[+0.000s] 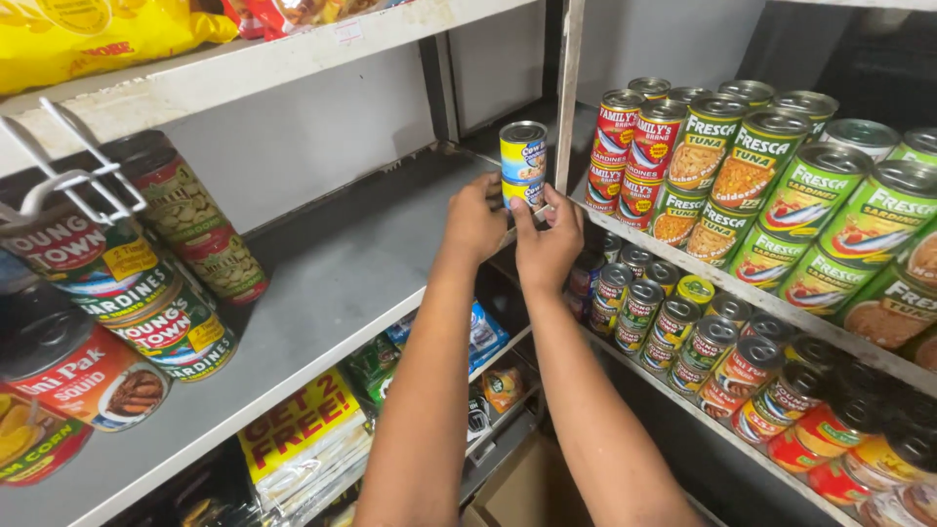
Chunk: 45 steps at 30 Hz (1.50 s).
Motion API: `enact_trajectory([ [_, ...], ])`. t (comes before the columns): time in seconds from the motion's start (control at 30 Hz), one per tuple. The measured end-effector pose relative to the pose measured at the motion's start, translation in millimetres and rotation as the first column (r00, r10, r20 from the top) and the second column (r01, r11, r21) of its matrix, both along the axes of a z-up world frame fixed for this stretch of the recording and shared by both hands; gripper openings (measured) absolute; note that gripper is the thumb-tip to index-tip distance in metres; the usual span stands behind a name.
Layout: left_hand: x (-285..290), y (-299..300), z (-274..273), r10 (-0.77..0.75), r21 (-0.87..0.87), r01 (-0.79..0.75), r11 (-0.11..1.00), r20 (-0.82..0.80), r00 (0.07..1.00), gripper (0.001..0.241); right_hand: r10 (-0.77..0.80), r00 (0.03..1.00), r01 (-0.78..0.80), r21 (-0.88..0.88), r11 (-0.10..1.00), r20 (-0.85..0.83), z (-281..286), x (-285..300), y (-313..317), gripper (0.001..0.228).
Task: Organizing and stocking various canned goods and packaged food items on grocery store shelves.
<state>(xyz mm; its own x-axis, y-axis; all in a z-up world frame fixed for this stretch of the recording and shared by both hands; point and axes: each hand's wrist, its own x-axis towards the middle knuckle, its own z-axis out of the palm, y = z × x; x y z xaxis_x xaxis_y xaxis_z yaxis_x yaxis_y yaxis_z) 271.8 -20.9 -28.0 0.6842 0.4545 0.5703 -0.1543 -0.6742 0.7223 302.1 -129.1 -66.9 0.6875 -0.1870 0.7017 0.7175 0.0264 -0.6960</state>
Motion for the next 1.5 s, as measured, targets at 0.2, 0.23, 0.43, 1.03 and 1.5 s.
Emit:
enact_trajectory([
  [0.2, -60, -49, 27, 0.134, -0.028, -0.138, 0.990, 0.483, 0.865, 0.036, -0.224, 0.907, 0.274, -0.097, 0.957, 0.356, 18, -49, -15, 0.038],
  [0.23, -84, -52, 31, 0.162, -0.024, -0.174, 0.985, 0.495, 0.854, 0.036, -0.193, 0.910, 0.240, -0.088, 0.967, 0.366, 27, -66, -14, 0.038],
  [0.43, -224, -49, 43, 0.255, 0.069, -0.331, 0.941, 0.500, 0.828, 0.025, 0.498, 0.841, -0.429, -0.299, 0.852, 0.210, 52, -127, 33, 0.024],
  [1.03, -438, 34, 41, 0.634, 0.004, -0.662, 0.749, 0.286, 0.719, 0.018, 0.990, 0.133, -0.818, -0.559, 0.132, 0.038, 91, -276, 138, 0.084],
  [1.5, -435, 21, 42, 0.631, 0.084, -0.673, 0.735, 0.280, 0.724, 0.022, 0.956, 0.134, -0.923, -0.385, 0.024, -0.262, 83, -267, 135, 0.068],
])
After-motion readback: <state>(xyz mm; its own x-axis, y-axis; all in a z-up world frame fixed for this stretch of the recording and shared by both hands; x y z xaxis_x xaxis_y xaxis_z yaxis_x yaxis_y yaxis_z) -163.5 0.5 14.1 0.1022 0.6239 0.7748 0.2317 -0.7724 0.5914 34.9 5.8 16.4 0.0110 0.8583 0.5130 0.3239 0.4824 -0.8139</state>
